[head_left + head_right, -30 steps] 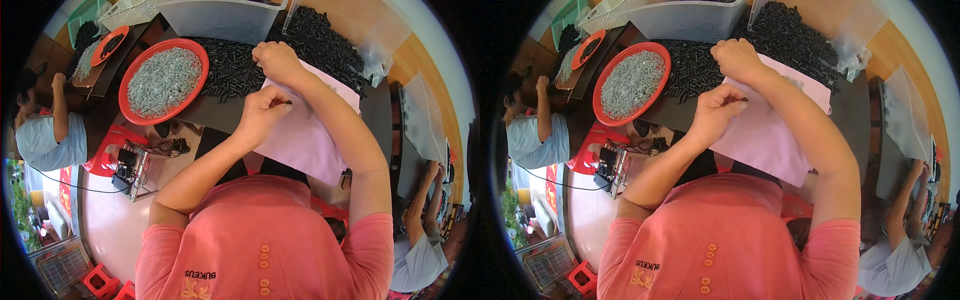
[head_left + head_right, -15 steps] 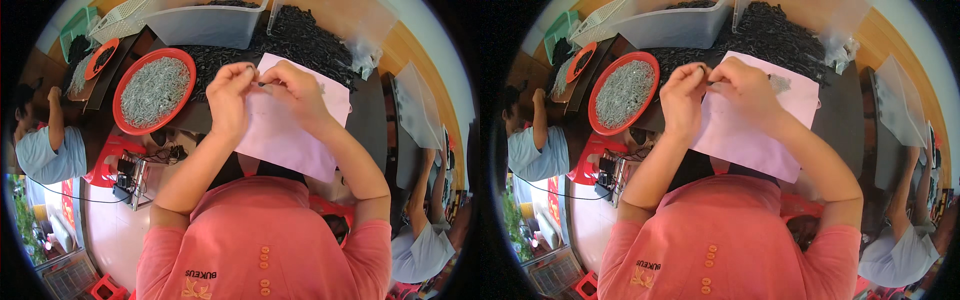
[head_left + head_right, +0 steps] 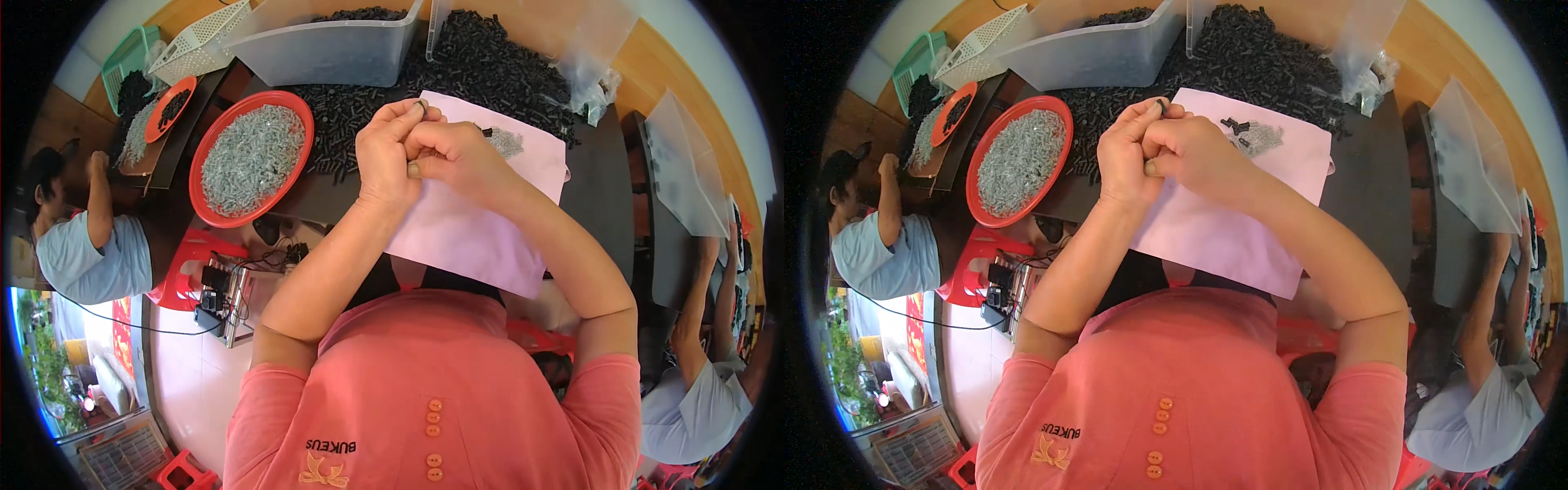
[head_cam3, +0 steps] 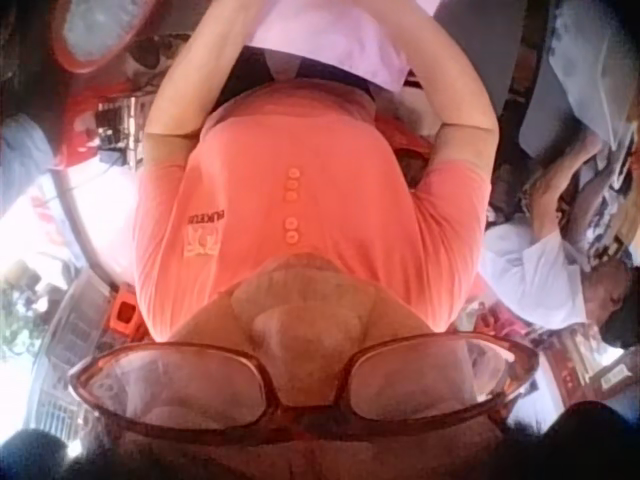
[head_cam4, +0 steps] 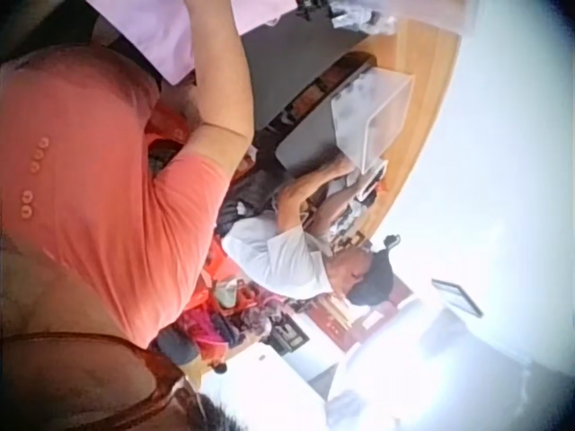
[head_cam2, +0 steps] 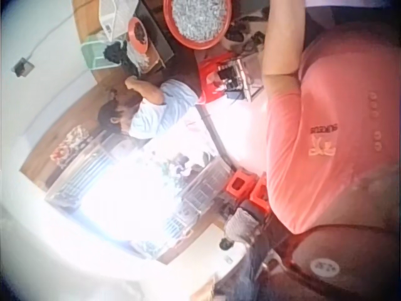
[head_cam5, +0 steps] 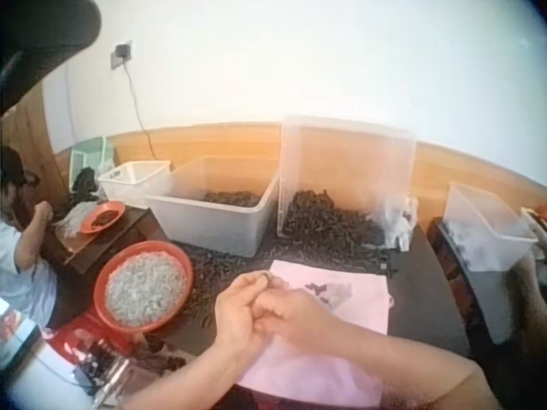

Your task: The person assembles small parts by hand, repeatedly picking up plastic pieces and metal pins, inserting the pins into the plastic pieces, and placing them onto a cloth pad.

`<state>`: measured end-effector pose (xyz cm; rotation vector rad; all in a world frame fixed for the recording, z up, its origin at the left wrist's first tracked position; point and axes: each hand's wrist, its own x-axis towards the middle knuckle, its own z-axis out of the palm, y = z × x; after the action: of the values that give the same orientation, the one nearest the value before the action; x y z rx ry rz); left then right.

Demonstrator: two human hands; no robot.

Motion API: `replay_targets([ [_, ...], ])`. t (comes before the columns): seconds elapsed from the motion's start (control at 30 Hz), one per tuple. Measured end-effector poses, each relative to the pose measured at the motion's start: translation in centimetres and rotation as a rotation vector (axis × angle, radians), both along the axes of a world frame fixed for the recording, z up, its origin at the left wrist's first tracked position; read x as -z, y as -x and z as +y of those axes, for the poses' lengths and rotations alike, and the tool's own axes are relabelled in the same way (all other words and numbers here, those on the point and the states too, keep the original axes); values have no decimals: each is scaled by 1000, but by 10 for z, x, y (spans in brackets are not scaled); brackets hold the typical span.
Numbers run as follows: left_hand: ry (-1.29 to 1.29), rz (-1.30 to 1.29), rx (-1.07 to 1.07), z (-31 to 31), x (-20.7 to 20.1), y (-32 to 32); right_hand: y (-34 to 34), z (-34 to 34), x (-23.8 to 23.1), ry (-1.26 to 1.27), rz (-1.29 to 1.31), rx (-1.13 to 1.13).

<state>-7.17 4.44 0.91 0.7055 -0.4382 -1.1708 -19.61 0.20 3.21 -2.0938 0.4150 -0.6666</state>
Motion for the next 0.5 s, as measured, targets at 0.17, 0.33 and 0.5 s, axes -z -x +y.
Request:
replay_targets([
  [0.17,-34,-9,-10,1,6,-2,-7,6,17,298,-51,100],
  [0.33,-11,-4,-9,2,6,-2,-7,6,20,245,-142,111],
  [0.5,-8,6,-11,3,5,0,-3,2,20,120,-54,53],
])
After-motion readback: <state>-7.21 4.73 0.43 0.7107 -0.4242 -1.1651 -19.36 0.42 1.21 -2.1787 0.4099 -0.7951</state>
